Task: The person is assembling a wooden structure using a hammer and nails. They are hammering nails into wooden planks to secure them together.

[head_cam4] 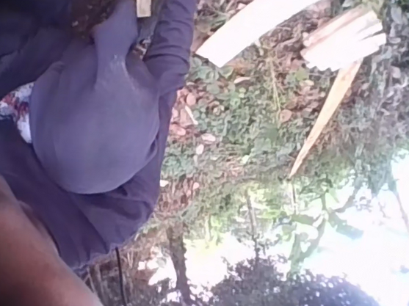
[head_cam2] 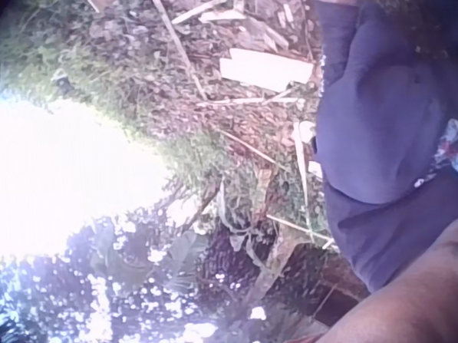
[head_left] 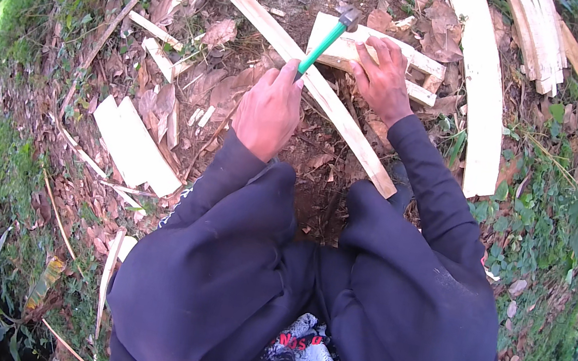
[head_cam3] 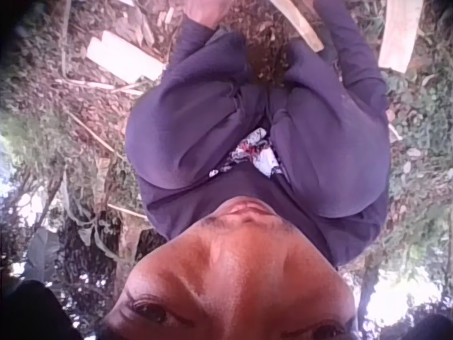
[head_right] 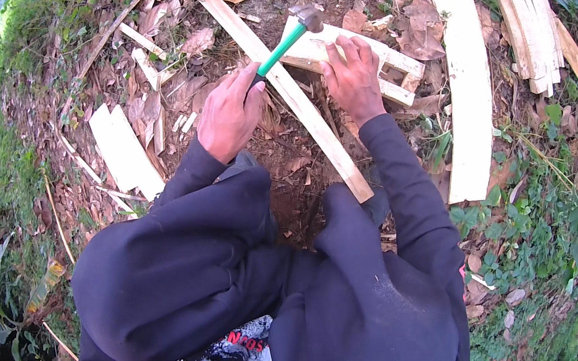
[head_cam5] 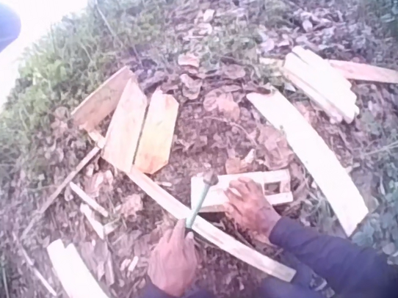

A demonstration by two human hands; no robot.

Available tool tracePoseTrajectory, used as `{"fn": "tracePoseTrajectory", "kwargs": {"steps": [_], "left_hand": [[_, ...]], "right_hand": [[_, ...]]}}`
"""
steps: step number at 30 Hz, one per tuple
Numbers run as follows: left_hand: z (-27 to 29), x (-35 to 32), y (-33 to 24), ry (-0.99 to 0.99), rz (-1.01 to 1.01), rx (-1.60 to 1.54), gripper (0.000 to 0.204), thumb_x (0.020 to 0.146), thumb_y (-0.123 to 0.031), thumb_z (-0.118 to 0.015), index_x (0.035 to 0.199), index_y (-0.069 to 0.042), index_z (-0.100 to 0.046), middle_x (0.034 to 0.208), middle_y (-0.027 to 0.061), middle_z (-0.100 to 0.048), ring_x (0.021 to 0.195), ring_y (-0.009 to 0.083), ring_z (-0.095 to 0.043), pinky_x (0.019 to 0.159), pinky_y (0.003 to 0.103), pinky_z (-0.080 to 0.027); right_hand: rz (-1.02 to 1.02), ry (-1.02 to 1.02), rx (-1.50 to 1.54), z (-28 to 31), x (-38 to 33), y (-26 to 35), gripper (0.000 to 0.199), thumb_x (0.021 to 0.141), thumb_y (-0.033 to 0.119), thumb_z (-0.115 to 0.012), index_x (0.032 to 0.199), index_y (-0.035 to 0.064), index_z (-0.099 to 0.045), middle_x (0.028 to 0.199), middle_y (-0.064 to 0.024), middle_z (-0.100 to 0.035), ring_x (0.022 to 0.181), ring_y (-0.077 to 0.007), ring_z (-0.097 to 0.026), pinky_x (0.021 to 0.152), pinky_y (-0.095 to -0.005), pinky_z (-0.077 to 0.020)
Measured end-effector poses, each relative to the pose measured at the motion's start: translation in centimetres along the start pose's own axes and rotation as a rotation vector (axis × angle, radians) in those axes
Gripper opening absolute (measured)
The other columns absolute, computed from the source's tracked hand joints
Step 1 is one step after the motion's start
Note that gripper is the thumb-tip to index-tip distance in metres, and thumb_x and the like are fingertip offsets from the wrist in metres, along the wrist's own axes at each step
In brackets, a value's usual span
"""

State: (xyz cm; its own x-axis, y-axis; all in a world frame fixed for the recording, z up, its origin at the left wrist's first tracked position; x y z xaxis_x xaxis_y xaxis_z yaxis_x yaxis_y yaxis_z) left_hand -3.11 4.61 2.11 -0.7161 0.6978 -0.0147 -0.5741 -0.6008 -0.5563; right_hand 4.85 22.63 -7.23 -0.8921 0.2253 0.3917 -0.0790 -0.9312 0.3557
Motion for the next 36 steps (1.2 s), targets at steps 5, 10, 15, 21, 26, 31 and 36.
{"fn": "tracePoseTrajectory", "kwargs": {"steps": [5, 10, 15, 21, 26, 31, 36], "left_hand": [[1.3, -0.1, -1.3, -0.190, -0.091, -0.083, 0.038, 0.101, -0.018, -0.056, 0.136, -0.003, -0.055, 0.094, 0.0197, -0.062, 0.079, 0.0418, -0.066, 0.064, 0.050, -0.053], [-2.0, -0.9, 1.1, 0.017, 0.048, 0.080, 0.037, 0.102, -0.018, -0.054, 0.136, -0.003, -0.055, 0.095, 0.0199, -0.062, 0.077, 0.0419, -0.066, 0.065, 0.051, -0.053], [-0.5, -0.3, 0.2, -0.120, -0.060, -0.047, 0.038, 0.102, -0.016, -0.055, 0.138, -0.004, -0.054, 0.095, 0.0196, -0.061, 0.074, 0.0409, -0.065, 0.066, 0.050, -0.052], [-1.9, -0.5, 1.1, 0.059, 0.107, 0.038, 0.039, 0.100, -0.013, -0.057, 0.137, 0.000, -0.056, 0.100, 0.0236, -0.064, 0.085, 0.0415, -0.066, 0.075, 0.048, -0.052], [-1.1, -0.2, 0.8, 0.058, 0.063, 0.001, 0.038, 0.100, -0.011, -0.057, 0.136, 0.003, -0.057, 0.107, 0.0269, -0.066, 0.092, 0.0429, -0.067, 0.081, 0.047, -0.053], [0.0, -0.9, -0.3, -0.143, -0.082, -0.113, 0.036, 0.101, -0.014, -0.057, 0.135, -0.002, -0.056, 0.093, 0.0195, -0.061, 0.078, 0.0398, -0.064, 0.066, 0.049, -0.051], [-0.7, -1.6, 0.5, -0.138, -0.054, -0.104, 0.036, 0.101, -0.013, -0.056, 0.135, -0.001, -0.056, 0.093, 0.0197, -0.061, 0.078, 0.0395, -0.064, 0.067, 0.048, -0.052]], "right_hand": [[-0.009, -0.009, 0.018, -0.1, 0.0, -0.2, 0.037, 0.094, 0.024, -0.067, 0.124, 0.0027, -0.068, 0.128, -0.0134, -0.056, 0.128, -0.0319, -0.047, 0.104, -0.0482, -0.0400], [-0.001, -0.015, 0.018, 0.0, 0.2, 0.0, 0.038, 0.093, 0.024, -0.067, 0.124, 0.0025, -0.068, 0.127, -0.0137, -0.055, 0.127, -0.0322, -0.047, 0.104, -0.0484, -0.0400], [-0.016, -0.001, 0.009, 0.0, 0.1, -0.1, 0.038, 0.093, 0.024, -0.067, 0.124, 0.0023, -0.068, 0.127, -0.0140, -0.054, 0.128, -0.0326, -0.047, 0.104, -0.0483, -0.0402], [-0.011, 0.001, 0.005, -0.1, 0.0, 0.0, 0.038, 0.094, 0.025, -0.067, 0.125, 0.0022, -0.068, 0.127, -0.0138, -0.055, 0.128, -0.0326, -0.046, 0.104, -0.0482, -0.0406], [-0.011, 0.009, -0.007, -0.1, 0.3, 0.0, 0.039, 0.094, 0.025, -0.066, 0.125, 0.0013, -0.068, 0.128, -0.0136, -0.056, 0.129, -0.0325, -0.046, 0.105, -0.0483, -0.0403], [-0.016, 0.012, -0.032, -0.3, -0.2, -0.1, 0.039, 0.093, 0.025, -0.066, 0.124, 0.0016, -0.068, 0.129, -0.0135, -0.055, 0.129, -0.0326, -0.046, 0.104, -0.0484, -0.0403], [-0.017, 0.001, -0.028, -0.1, 0.0, 0.2, 0.039, 0.093, 0.024, -0.066, 0.124, 0.0018, -0.068, 0.129, -0.0136, -0.055, 0.129, -0.0324, -0.046, 0.104, -0.0482, -0.0401]]}}
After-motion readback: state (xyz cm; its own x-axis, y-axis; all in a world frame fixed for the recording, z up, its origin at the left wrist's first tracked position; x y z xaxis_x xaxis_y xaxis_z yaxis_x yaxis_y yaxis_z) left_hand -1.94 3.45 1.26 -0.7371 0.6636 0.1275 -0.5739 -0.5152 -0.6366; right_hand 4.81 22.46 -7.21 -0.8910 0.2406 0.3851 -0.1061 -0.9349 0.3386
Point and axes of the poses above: each hand's wrist, its own x-axis towards the middle knuckle, its own z-axis out of the back of the hand, y = z × x, the point moved 7 cm from there along x, towards the middle knuckle
